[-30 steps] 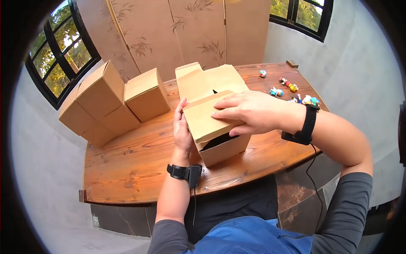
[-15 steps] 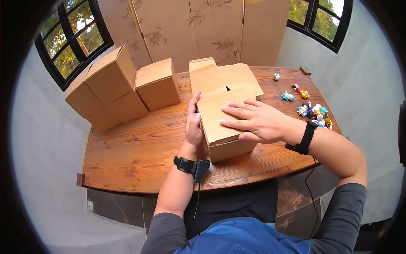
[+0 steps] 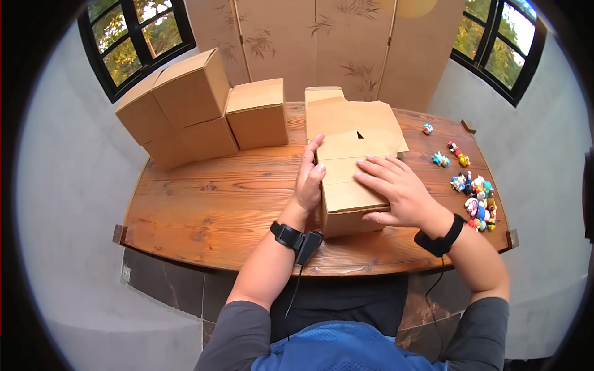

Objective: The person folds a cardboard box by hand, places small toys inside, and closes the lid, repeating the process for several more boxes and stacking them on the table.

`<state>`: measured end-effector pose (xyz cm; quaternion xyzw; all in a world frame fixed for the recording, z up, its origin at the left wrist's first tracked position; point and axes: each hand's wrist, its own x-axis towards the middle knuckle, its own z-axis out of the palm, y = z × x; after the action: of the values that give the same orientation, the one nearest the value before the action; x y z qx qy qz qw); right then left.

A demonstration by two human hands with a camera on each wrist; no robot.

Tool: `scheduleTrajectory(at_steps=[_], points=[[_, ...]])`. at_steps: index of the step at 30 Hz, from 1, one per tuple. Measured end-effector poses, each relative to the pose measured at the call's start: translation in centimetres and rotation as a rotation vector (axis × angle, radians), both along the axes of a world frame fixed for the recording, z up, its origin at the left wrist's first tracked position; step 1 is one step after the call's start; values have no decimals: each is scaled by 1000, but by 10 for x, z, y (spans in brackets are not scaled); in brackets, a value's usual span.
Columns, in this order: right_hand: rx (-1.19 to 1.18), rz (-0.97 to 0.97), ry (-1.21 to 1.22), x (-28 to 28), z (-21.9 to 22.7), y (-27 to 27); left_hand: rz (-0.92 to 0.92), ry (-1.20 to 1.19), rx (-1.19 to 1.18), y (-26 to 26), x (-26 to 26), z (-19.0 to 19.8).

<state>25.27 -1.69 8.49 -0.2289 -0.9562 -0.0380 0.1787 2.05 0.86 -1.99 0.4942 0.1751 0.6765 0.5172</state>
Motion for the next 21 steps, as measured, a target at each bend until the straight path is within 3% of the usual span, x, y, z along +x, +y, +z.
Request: scheduleTrajectory(at_steps=[2, 4, 5, 7, 8, 10, 12, 14, 16, 17, 19, 21], points=[[-17, 21, 105, 4, -22, 3, -3, 31, -8, -2, -1, 2], [-411, -3, 882, 4, -53, -6, -7, 37, 8, -2, -1, 3], [-557, 17, 1073, 3, -70, -5, 132, 80, 41, 0, 1, 3], [-974, 76, 1178, 13, -108, -7, 320, 209, 39, 8, 3, -10], [-1055, -11, 1071, 23, -123, -9, 330, 208, 42, 13, 0, -19], [-1133, -97, 955, 28, -134, -16, 352, 470, -79, 19, -5, -33], [-1175, -332, 758, 28, -132, -23, 290, 554, -71, 26, -10, -43], [-1242, -325, 834, 22, -115, -34, 199, 853, -326, 9, -14, -20], [-1267, -369, 837, 23, -113, -37, 240, 862, -317, -7, -10, 5], [-1262, -368, 831, 22, -117, -39, 145, 828, -304, -12, -11, 12], [-995, -302, 967, 18, -126, -40, 57, 787, -287, -14, -9, 13], [-1002, -320, 1009, 19, -120, -33, -17, 626, 18, -8, -8, 8]])
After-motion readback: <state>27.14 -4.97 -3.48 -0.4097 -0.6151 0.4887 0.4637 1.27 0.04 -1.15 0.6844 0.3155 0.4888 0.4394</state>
